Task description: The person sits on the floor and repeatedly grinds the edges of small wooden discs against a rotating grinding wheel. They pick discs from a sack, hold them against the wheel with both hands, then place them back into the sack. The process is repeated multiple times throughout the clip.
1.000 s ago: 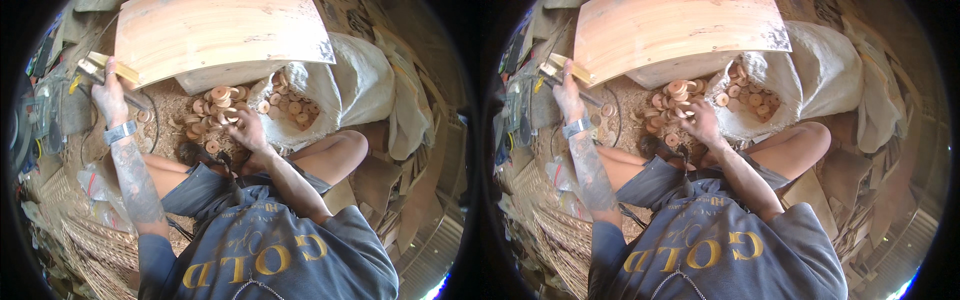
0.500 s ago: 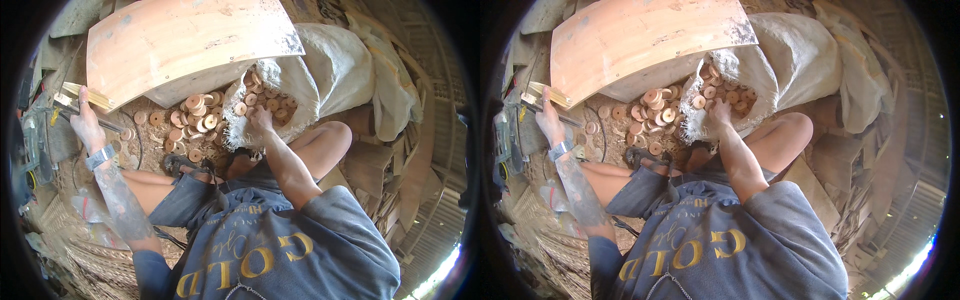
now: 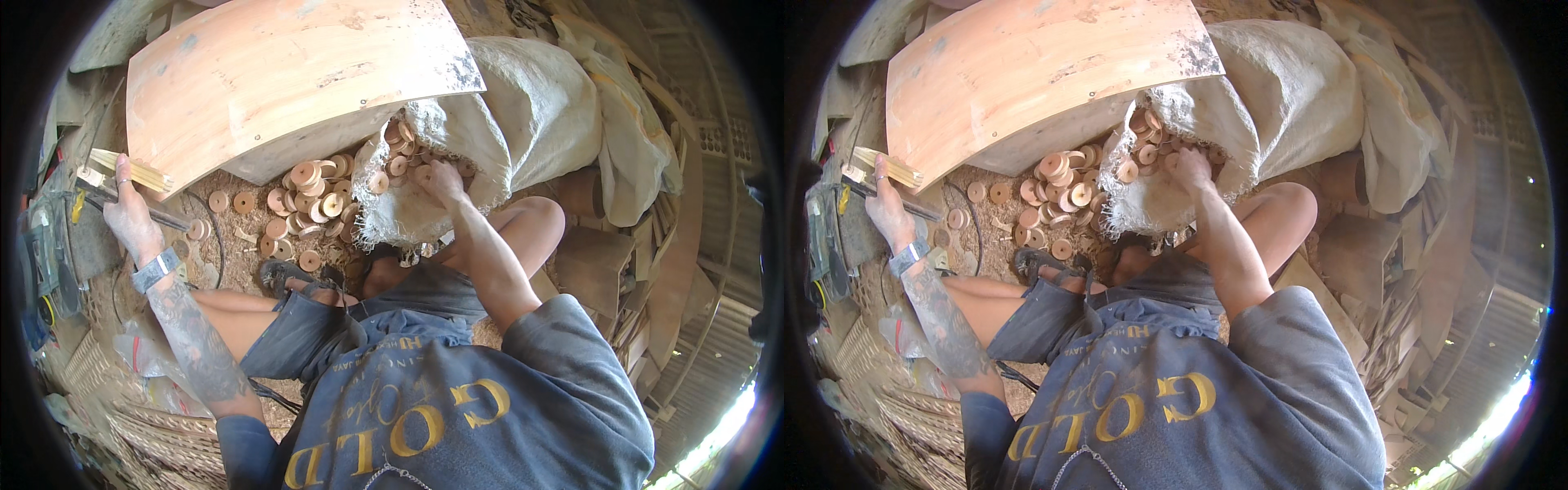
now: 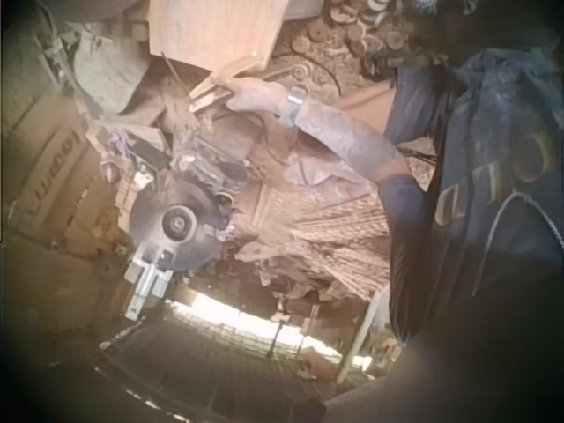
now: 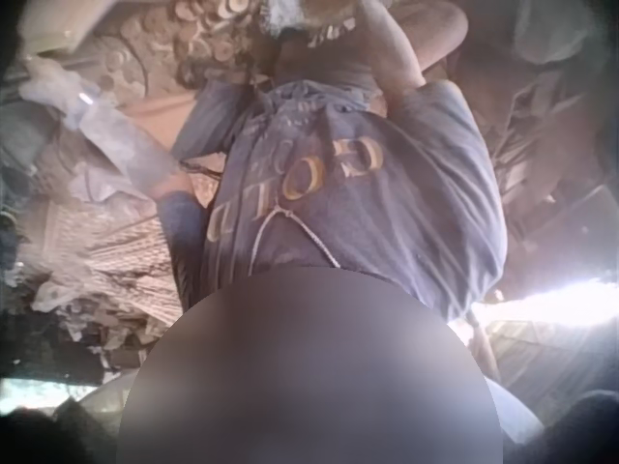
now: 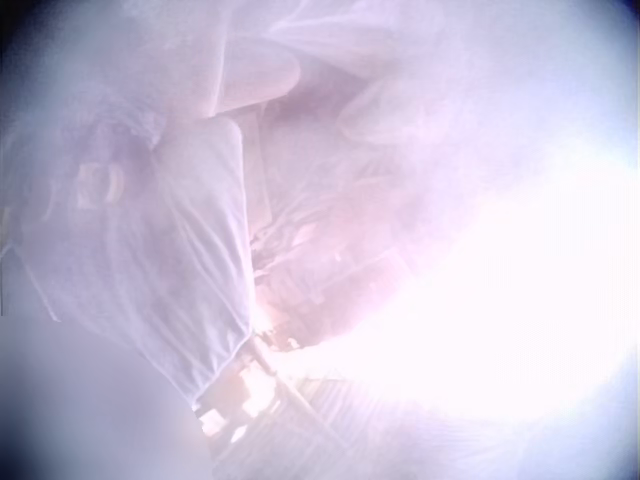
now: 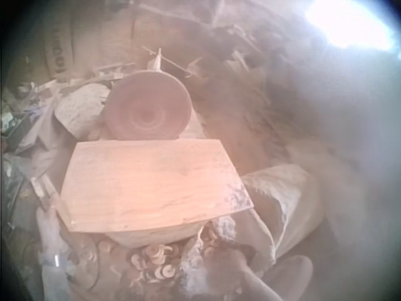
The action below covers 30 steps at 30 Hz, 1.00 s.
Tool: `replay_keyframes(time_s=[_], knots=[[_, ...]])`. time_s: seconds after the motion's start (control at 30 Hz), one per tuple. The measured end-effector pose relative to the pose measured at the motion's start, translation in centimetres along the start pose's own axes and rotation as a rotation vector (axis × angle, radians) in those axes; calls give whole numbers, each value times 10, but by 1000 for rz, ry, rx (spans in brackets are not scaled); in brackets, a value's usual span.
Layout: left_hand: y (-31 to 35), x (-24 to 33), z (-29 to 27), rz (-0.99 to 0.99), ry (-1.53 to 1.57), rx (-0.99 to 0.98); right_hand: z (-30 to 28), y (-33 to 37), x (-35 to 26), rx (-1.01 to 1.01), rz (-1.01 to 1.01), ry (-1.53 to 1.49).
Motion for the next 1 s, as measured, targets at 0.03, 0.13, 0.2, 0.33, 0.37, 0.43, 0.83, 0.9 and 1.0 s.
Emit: replay_keyframes(time_s=[0.03,0.13,0.2,0.33,0.37,0.43,0.83,0.9,1.0], knots=[[0,0,0,6,-18,7,6,4,-7,-24,26,99],[-1,-1,1,-5,26,-11,12,13,-5,28,169,-74],[-3,-3,1,-17,35,-31,17,18,11,-16,298,-168],[-3,-4,-1,-7,-6,7,24,37,60,-131,584,-195],[-3,-4,1,-6,16,-12,20,40,68,-54,609,-96],[-2,-4,0,-5,51,-38,20,48,71,75,632,82],[5,4,2,61,-19,-26,97,56,162,439,736,-89],[7,4,2,49,-16,-17,100,66,160,524,829,-257],[8,3,1,20,-10,4,86,75,123,576,762,-247]])
Point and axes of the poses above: each hand's wrist, its own y-axis away from the middle knuckle, its own z-axis out of the palm, x = y × z, the point moved 8 cm from there along -y, towards the middle knuckle, and after that the axes turned 15 degrees about -z, right-handed, at the moved point
